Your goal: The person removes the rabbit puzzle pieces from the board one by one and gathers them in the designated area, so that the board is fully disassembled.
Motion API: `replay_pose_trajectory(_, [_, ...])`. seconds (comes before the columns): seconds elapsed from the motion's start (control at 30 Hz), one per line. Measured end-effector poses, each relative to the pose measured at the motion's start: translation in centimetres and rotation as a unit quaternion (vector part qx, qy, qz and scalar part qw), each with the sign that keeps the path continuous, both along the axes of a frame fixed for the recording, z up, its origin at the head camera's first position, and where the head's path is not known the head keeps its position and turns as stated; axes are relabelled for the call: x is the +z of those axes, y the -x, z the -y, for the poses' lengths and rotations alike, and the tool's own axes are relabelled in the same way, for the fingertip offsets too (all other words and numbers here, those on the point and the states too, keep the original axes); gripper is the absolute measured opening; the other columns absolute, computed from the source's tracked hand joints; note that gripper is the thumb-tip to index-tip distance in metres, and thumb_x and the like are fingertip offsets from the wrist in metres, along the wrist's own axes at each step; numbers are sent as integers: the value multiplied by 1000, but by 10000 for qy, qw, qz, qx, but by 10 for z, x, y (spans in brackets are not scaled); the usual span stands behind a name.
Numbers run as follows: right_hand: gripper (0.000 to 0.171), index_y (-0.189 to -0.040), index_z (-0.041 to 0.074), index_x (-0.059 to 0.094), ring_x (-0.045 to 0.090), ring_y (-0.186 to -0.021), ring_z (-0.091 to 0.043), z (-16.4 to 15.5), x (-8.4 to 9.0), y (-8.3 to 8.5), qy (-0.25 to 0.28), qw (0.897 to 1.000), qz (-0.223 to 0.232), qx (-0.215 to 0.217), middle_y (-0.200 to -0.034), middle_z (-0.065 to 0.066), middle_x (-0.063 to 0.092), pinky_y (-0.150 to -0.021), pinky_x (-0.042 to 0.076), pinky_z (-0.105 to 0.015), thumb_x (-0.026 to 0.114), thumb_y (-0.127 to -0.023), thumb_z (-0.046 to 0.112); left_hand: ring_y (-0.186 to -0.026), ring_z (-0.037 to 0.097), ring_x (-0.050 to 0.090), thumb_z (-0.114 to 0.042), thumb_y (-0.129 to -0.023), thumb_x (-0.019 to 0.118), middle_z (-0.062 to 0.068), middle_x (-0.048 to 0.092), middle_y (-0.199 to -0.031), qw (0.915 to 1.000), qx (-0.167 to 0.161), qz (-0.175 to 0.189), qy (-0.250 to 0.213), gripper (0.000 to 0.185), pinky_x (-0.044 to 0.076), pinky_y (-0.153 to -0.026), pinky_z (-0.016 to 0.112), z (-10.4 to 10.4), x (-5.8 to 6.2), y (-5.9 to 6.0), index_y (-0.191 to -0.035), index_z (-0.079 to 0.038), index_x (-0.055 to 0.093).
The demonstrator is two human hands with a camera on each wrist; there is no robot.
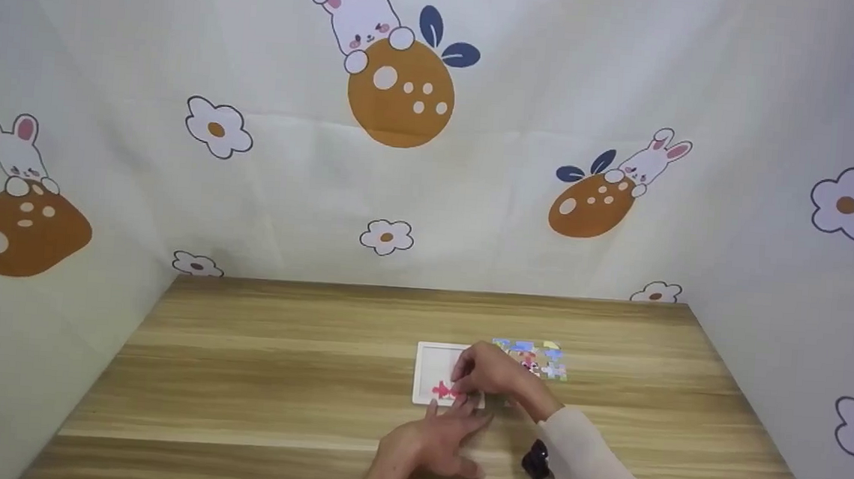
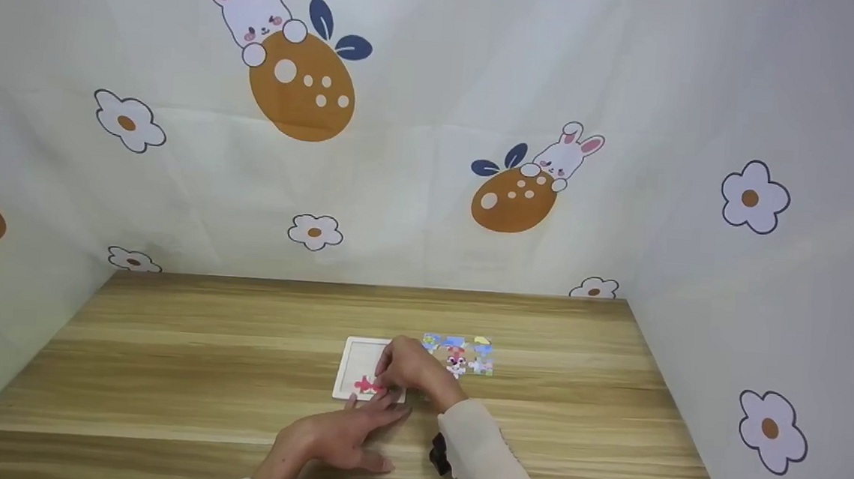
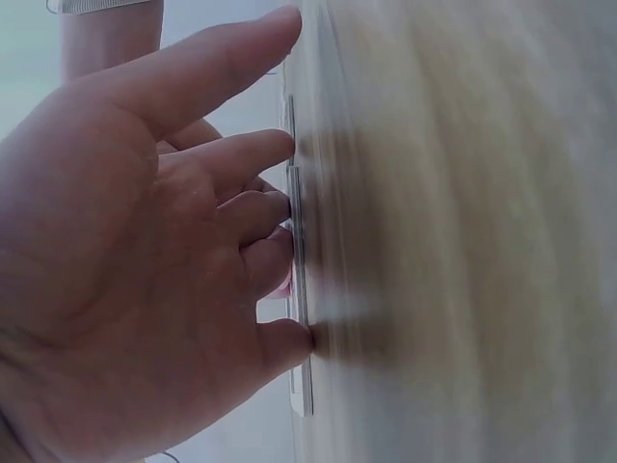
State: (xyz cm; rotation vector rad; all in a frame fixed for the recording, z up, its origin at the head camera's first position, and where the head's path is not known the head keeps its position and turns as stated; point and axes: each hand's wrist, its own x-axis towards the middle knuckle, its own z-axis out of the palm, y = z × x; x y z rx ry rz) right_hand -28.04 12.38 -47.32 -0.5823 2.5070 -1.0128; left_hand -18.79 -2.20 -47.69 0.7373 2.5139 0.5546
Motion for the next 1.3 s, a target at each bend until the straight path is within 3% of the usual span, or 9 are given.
replay_pose_trajectory(0.43, [3, -90, 3, 72, 59, -72, -13, -6, -2, 3, 324, 9984, 426, -169, -81, -2, 67, -64, 49, -24, 73, -87, 1, -157, 16, 15, -41, -90, 71, 3, 17, -170, 9999, -65, 109, 12, 79, 10, -126, 60, 0, 0, 2, -157, -23, 33])
replay_pose_trajectory(0.57, [2, -90, 1, 71, 57, -72, -12, -8, 0, 4, 480, 9982, 304, -180, -81, -2, 68, -62, 46, -23, 72, -88, 2, -157, 19, 15, -41, -90, 70, 2, 20, -169, 9999, -45, 97, 59, 77, 11, -126, 59, -1, 2, 3, -156, -23, 36])
replay_pose_trajectory(0.73, [5, -92, 0, 70, 55, -71, -11, -16, 7, 5, 781, 9956, 80, -504, -82, -3, 68, -61, 44, -22, 69, -90, 4, -157, 21, 16, -41, -90, 71, 2, 23, -168, 9999, -18, 145, 33, 74, 12, -126, 57, -2, 2, 4, -154, -21, 40])
replay_pose_trajectory(0.97, [8, -94, -1, 70, 63, -79, -10, -39, 20, -2, 1069, 9921, -203, -629, -89, -9, 71, -74, 53, -25, 71, -91, 8, -157, 25, 18, -39, -91, 71, 4, 23, -168, 9999, -83, 82, 121, 72, 17, -124, 61, -4, 2, 5, -153, -19, 42])
replay_pose_trajectory(1.3, [11, -95, -4, 69, 61, -78, -12, -80, 26, -10, 1086, 9914, -312, -666, -89, -14, 70, -66, 53, -25, 70, -91, 6, -157, 23, 19, -41, -91, 70, 3, 23, -168, 9998, -7, 57, 198, 73, 16, -125, 58, -3, 2, 5, -154, -19, 41])
